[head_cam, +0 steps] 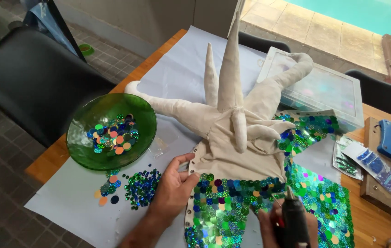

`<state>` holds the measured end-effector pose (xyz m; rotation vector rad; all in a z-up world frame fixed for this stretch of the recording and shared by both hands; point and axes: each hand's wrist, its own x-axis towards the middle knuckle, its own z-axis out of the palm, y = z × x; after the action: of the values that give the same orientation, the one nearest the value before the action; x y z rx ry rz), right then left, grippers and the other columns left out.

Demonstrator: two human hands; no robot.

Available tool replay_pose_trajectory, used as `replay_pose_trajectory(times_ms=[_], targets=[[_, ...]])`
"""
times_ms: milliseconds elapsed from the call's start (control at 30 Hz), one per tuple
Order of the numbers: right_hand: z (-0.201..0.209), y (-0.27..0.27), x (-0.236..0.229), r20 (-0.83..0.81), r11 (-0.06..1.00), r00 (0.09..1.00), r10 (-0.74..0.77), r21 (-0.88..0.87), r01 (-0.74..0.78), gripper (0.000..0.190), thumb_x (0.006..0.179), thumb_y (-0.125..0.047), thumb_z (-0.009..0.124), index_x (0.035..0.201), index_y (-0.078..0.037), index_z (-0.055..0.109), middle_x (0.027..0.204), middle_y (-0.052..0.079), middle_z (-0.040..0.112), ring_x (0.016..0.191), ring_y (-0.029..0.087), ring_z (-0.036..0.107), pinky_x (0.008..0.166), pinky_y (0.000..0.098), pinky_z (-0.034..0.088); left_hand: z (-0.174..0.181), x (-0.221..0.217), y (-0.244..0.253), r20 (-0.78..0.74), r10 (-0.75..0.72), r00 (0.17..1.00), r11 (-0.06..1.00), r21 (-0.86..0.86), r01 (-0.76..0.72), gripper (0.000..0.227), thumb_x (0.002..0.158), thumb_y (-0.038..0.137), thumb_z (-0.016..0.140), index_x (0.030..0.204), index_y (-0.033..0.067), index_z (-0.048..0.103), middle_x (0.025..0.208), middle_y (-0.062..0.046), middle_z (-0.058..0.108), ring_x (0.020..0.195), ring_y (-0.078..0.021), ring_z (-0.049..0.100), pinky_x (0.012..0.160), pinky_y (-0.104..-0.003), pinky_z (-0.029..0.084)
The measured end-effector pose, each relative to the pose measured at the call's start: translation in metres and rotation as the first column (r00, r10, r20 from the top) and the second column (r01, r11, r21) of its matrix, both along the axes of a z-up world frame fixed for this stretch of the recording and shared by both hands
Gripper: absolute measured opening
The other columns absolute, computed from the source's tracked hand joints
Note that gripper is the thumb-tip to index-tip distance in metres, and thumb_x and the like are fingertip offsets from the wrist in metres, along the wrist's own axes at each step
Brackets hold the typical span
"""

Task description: Applying sequins to a fabric garment using a hot glue gun

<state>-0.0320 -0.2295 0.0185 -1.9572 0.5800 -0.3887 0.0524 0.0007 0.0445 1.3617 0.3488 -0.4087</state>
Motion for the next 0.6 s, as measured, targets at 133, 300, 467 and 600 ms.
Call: replay_pose_trajectory(times_ms=[133, 300, 467, 600], targets=[[-0.021, -0.029, -0.008, -0.086, 0.995, 0.992, 0.096, 0.004, -0.096, 0.02, 0.072, -0.004, 0.089, 0.081, -0.005, 0.072, 0.074, 0.012, 0.077, 0.06, 0.024, 0.074, 0.069, 0.0353, 0.059, 0.009, 0.0, -0.003, -0.014, -0.016, 1.0, 0.999, 0.051, 0.017, 0.062, 0.084, 0.004, 0.072, 0.144, 0.0141, 0.056, 0.095, -0.016, 0.08, 0.07, -0.0166, 0.059, 0.064, -0.028, 0.048], [-0.019, -0.048, 0.014, -0.703, 0.347, 0.699, -0.128, 0.629, 0.696, 0.028, 0.102, -0.032, 0.064, 0.117, -0.008, 0.069, 0.094, 0.018, 0.072, 0.087, 0.035, 0.072, 0.076, 0.038, 0.055, 0.001, 0.004, -0.011, -0.045, 0.011, 0.999, 0.985, 0.174, -0.003, 0.069, 0.073, 0.006, 0.087, 0.136, 0.0174, 0.062, 0.093, -0.012, 0.084, 0.081, -0.0178, 0.076, 0.078, -0.03, 0.06], [-0.034, -0.071, 0.015, -0.677, 0.327, 0.733, 0.056, 0.707, 0.628, 0.039, 0.097, -0.03, 0.065, 0.11, 0.006, 0.065, 0.109, 0.033, 0.069, 0.104, 0.043, 0.067, 0.099, 0.0545, 0.049, -0.013, 0.007, -0.01, 0.087, -0.012, 0.996, 0.952, 0.304, -0.015, 0.065, 0.069, 0.017, 0.092, 0.129, 0.0196, 0.067, 0.058, 0.002, 0.045, 0.054, -0.0108, 0.037, 0.051, -0.026, 0.03], [0.003, -0.038, 0.004, -0.677, 0.263, 0.735, -0.034, 0.704, 0.66, 0.038, 0.101, -0.037, 0.062, 0.111, 0.0, 0.066, 0.109, 0.025, 0.069, 0.106, 0.039, 0.068, 0.097, 0.0498, 0.049, -0.022, 0.008, -0.011, 0.069, -0.025, 0.997, 0.931, 0.365, -0.002, 0.055, 0.071, 0.023, 0.091, 0.121, 0.0221, 0.069, 0.057, 0.005, 0.034, 0.052, -0.0098, 0.027, 0.051, -0.027, 0.021]])
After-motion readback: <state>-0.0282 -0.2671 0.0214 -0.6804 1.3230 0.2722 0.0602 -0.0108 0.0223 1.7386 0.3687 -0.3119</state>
